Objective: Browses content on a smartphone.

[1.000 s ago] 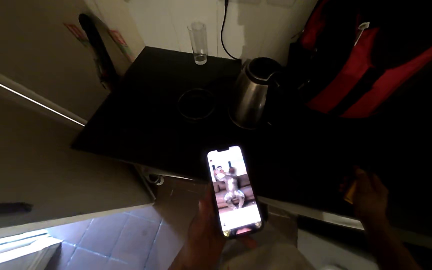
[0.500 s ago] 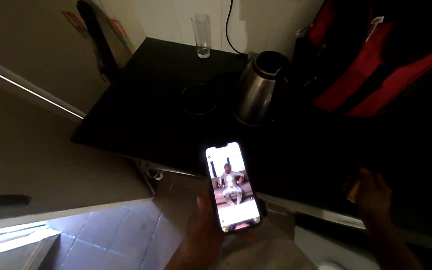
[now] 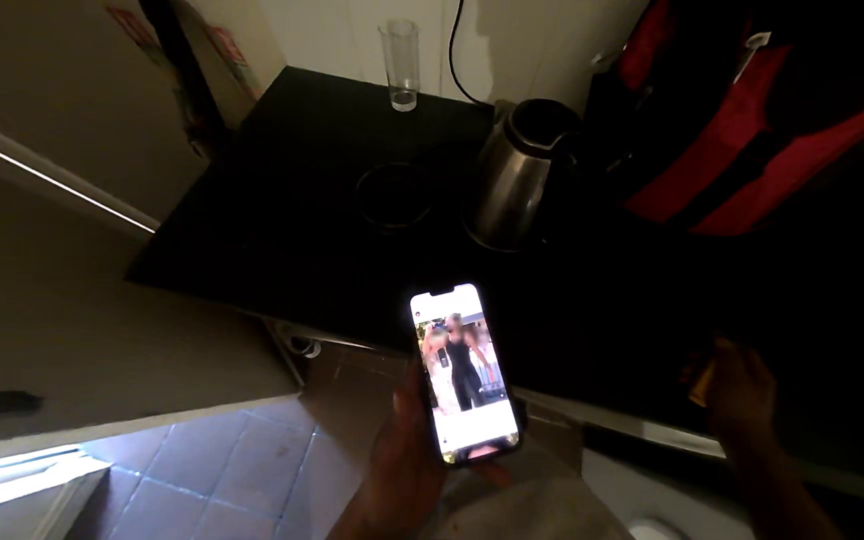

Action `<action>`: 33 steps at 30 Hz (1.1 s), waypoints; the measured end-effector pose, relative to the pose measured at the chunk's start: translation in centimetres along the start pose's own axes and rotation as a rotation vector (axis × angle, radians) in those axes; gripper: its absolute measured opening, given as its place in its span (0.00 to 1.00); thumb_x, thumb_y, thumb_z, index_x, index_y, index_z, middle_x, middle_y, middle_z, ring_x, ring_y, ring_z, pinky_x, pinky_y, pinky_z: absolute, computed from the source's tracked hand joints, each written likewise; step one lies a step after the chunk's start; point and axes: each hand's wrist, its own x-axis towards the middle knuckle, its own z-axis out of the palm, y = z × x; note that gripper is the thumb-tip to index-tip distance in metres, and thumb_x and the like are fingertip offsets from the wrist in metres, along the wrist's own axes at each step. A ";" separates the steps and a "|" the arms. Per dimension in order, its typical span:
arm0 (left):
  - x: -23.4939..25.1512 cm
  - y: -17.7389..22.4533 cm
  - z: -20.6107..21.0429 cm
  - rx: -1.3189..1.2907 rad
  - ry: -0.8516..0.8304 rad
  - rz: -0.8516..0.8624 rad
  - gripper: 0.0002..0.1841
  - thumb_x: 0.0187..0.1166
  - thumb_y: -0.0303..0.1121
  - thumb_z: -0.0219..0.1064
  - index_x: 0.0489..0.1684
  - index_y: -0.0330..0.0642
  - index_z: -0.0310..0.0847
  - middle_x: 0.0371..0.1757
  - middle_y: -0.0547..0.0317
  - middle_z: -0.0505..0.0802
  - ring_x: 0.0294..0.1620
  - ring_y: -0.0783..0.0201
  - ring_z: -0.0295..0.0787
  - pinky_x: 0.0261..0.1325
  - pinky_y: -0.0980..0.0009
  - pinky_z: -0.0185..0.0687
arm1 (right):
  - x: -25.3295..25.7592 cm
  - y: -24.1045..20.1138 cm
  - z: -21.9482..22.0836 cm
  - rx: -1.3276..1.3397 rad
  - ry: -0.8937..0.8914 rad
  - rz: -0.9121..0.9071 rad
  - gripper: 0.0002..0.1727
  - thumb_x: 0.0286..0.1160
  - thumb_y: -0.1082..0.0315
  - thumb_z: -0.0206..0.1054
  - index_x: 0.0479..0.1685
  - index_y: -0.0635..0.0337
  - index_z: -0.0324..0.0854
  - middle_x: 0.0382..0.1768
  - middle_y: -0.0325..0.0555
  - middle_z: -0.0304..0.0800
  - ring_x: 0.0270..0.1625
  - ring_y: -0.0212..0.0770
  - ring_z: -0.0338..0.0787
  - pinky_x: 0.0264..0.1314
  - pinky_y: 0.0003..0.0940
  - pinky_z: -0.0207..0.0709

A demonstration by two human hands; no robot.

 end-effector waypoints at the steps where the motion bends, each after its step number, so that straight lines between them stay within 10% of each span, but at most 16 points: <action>1: 0.0 0.0 0.0 0.002 -0.002 0.000 0.38 0.80 0.66 0.55 0.89 0.61 0.57 0.77 0.49 0.82 0.71 0.42 0.84 0.48 0.44 0.93 | 0.0 0.1 0.0 0.000 0.001 0.001 0.24 0.93 0.53 0.48 0.74 0.62 0.71 0.32 0.39 0.84 0.23 0.31 0.85 0.23 0.29 0.85; 33: 1.0 0.7 0.0 0.059 -0.026 0.032 0.37 0.81 0.66 0.53 0.88 0.60 0.60 0.78 0.52 0.82 0.74 0.45 0.83 0.48 0.44 0.93 | -0.2 -0.7 0.4 0.003 0.024 0.032 0.26 0.93 0.51 0.48 0.74 0.62 0.70 0.33 0.39 0.84 0.23 0.31 0.84 0.24 0.30 0.85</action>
